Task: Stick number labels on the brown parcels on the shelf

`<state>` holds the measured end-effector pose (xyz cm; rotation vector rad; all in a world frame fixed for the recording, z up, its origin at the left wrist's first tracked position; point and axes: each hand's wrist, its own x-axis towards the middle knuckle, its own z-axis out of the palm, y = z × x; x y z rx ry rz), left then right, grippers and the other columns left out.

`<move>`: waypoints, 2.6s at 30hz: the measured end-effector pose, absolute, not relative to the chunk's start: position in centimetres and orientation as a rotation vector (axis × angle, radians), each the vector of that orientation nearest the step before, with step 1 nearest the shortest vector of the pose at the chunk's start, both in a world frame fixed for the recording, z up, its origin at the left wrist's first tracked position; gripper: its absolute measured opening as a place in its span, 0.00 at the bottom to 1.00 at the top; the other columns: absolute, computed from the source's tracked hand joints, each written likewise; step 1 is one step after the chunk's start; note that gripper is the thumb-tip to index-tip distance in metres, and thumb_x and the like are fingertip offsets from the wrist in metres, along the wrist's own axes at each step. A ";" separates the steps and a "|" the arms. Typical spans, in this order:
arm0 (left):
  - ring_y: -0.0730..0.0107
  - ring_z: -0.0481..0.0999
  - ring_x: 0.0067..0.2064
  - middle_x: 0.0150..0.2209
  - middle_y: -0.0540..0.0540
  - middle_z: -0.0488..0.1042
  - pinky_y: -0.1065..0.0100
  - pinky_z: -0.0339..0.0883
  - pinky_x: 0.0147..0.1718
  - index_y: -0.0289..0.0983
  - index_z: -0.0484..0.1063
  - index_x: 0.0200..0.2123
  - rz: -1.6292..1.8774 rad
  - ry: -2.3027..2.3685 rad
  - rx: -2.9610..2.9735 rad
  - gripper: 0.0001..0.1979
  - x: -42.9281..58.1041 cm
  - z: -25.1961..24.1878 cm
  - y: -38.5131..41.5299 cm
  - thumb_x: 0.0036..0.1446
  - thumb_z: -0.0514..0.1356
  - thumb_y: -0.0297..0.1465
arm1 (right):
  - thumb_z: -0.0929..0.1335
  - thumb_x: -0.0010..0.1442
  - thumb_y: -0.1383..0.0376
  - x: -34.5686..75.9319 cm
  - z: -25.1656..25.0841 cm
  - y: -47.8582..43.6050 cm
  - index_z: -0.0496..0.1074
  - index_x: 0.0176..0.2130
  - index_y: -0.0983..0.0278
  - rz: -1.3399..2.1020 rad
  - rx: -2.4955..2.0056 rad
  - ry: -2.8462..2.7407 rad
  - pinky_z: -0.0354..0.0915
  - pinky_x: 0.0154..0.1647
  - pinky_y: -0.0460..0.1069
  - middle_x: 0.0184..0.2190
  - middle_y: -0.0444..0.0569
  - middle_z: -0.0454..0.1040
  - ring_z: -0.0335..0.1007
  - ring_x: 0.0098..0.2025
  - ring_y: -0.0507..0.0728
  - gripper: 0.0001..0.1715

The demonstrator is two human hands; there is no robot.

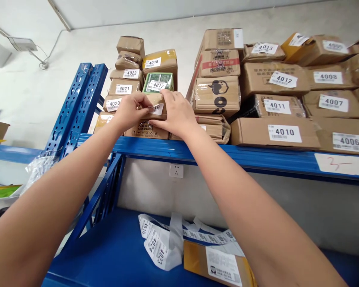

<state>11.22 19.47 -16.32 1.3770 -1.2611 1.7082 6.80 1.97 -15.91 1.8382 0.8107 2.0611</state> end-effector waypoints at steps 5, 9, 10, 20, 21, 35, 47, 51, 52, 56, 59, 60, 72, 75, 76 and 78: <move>0.66 0.74 0.35 0.29 0.47 0.74 0.64 0.68 0.38 0.38 0.73 0.24 1.581 -1.383 1.353 0.07 11.5 -16.4 20.1 0.45 0.68 0.32 | 0.75 0.50 0.52 6.5 -15.7 2.0 0.58 0.58 0.66 2.056 1.806 0.791 0.60 0.55 0.65 0.53 0.60 0.66 0.60 0.56 0.70 0.44; 0.65 0.75 0.35 0.29 0.46 0.75 0.66 0.69 0.36 0.37 0.71 0.23 1.438 -1.399 1.345 0.11 11.4 -16.7 20.4 0.42 0.70 0.34 | 0.75 0.49 0.52 6.4 -15.6 2.1 0.60 0.56 0.65 2.081 1.768 0.806 0.62 0.53 0.65 0.51 0.59 0.68 0.62 0.53 0.70 0.43; 0.65 0.75 0.35 0.29 0.46 0.75 0.66 0.70 0.35 0.37 0.71 0.23 1.399 -1.413 1.342 0.12 11.4 -16.8 20.4 0.42 0.71 0.35 | 0.75 0.49 0.52 6.4 -15.6 2.1 0.60 0.56 0.65 2.084 1.763 0.810 0.62 0.53 0.65 0.51 0.59 0.68 0.62 0.53 0.70 0.42; 0.63 0.77 0.34 0.26 0.47 0.75 0.62 0.73 0.35 0.38 0.69 0.20 1.094 -1.522 1.426 0.15 10.9 -16.5 21.0 0.37 0.73 0.37 | 0.75 0.51 0.53 6.2 -15.9 2.2 0.58 0.57 0.68 2.060 1.838 0.767 0.58 0.57 0.64 0.53 0.61 0.66 0.59 0.56 0.69 0.43; 0.63 0.77 0.34 0.26 0.47 0.74 0.62 0.73 0.35 0.39 0.68 0.19 1.084 -1.519 1.428 0.16 10.8 -16.6 21.1 0.36 0.73 0.37 | 0.75 0.50 0.53 6.2 -16.0 2.2 0.58 0.57 0.68 2.051 1.850 0.769 0.57 0.58 0.64 0.53 0.61 0.67 0.60 0.56 0.69 0.44; 0.60 0.75 0.40 0.33 0.47 0.75 0.61 0.69 0.37 0.37 0.67 0.33 1.242 -1.433 1.183 0.11 4.4 -14.7 9.7 0.47 0.66 0.27 | 0.55 0.70 0.55 2.1 -15.7 -5.8 0.57 0.60 0.61 2.417 1.727 0.812 0.70 0.43 0.57 0.43 0.52 0.72 0.72 0.43 0.60 0.23; 0.52 0.69 0.42 0.33 0.41 0.72 0.55 0.61 0.41 0.40 0.71 0.28 1.764 -1.241 1.205 0.06 7.7 -11.9 3.2 0.51 0.62 0.35 | 0.61 0.67 0.56 1.9 -14.0 -10.7 0.56 0.58 0.58 2.346 1.634 0.352 0.66 0.46 0.64 0.52 0.58 0.62 0.66 0.49 0.69 0.22; 0.47 0.62 0.52 0.44 0.40 0.68 0.52 0.55 0.47 0.41 0.70 0.43 1.824 -1.066 1.175 0.17 6.6 -13.2 3.8 0.50 0.66 0.38 | 0.62 0.66 0.53 2.1 -14.3 -11.4 0.56 0.58 0.60 2.414 1.523 0.360 0.64 0.48 0.67 0.53 0.61 0.58 0.60 0.54 0.72 0.25; 0.46 0.60 0.54 0.45 0.40 0.66 0.51 0.53 0.49 0.40 0.69 0.45 1.839 -1.042 1.181 0.19 6.3 -13.5 4.1 0.52 0.65 0.39 | 0.62 0.66 0.53 2.1 -14.4 -11.5 0.57 0.57 0.60 2.416 1.504 0.376 0.63 0.49 0.68 0.53 0.61 0.58 0.58 0.55 0.72 0.25; 0.49 0.57 0.56 0.49 0.41 0.66 0.51 0.50 0.52 0.42 0.71 0.42 1.994 -1.179 1.265 0.08 5.7 -14.7 4.8 0.60 0.58 0.35 | 0.61 0.67 0.55 1.4 -15.1 -11.3 0.61 0.55 0.61 2.374 1.500 0.399 0.60 0.51 0.69 0.51 0.60 0.60 0.56 0.55 0.71 0.21; 0.49 0.61 0.54 0.49 0.43 0.69 0.51 0.52 0.52 0.43 0.75 0.37 2.078 -1.339 1.358 0.07 6.0 -15.2 5.6 0.61 0.56 0.31 | 0.60 0.68 0.58 0.5 -16.1 -10.8 0.68 0.50 0.62 2.262 1.548 0.441 0.59 0.51 0.69 0.48 0.58 0.65 0.57 0.54 0.70 0.15; 0.48 0.62 0.54 0.48 0.44 0.71 0.50 0.52 0.53 0.44 0.75 0.36 2.084 -1.368 1.361 0.07 6.2 -15.4 5.9 0.60 0.57 0.31 | 0.60 0.68 0.60 0.2 -16.6 -10.7 0.70 0.47 0.62 2.207 1.566 0.456 0.59 0.51 0.68 0.46 0.57 0.68 0.58 0.54 0.70 0.14; 0.48 0.58 0.60 0.51 0.46 0.72 0.46 0.43 0.60 0.43 0.76 0.42 2.183 -1.294 1.432 0.13 7.2 -16.4 9.1 0.61 0.56 0.41 | 0.63 0.64 0.59 0.7 -20.5 -9.5 0.65 0.58 0.63 2.146 1.595 0.441 0.45 0.58 0.75 0.58 0.56 0.66 0.49 0.62 0.74 0.24; 0.47 0.58 0.58 0.53 0.43 0.70 0.46 0.45 0.57 0.38 0.75 0.45 2.180 -0.838 1.434 0.18 7.7 -15.1 11.6 0.62 0.51 0.40 | 0.61 0.65 0.55 0.4 -20.2 -9.1 0.59 0.62 0.64 2.062 1.677 0.293 0.40 0.60 0.76 0.62 0.56 0.60 0.44 0.65 0.75 0.30; 0.47 0.57 0.57 0.54 0.42 0.68 0.46 0.46 0.56 0.37 0.73 0.48 2.130 -0.704 1.447 0.20 8.0 -14.5 12.6 0.61 0.51 0.41 | 0.61 0.65 0.54 0.2 -20.2 -9.0 0.57 0.63 0.65 2.025 1.705 0.236 0.40 0.61 0.75 0.63 0.56 0.58 0.43 0.66 0.75 0.32; 0.46 0.56 0.58 0.56 0.43 0.67 0.48 0.48 0.54 0.38 0.72 0.49 1.974 -0.530 1.507 0.25 8.7 -13.1 14.8 0.56 0.51 0.47 | 0.59 0.66 0.52 0.1 -20.1 -8.8 0.54 0.64 0.66 1.968 1.750 0.148 0.40 0.62 0.74 0.65 0.57 0.54 0.41 0.66 0.74 0.34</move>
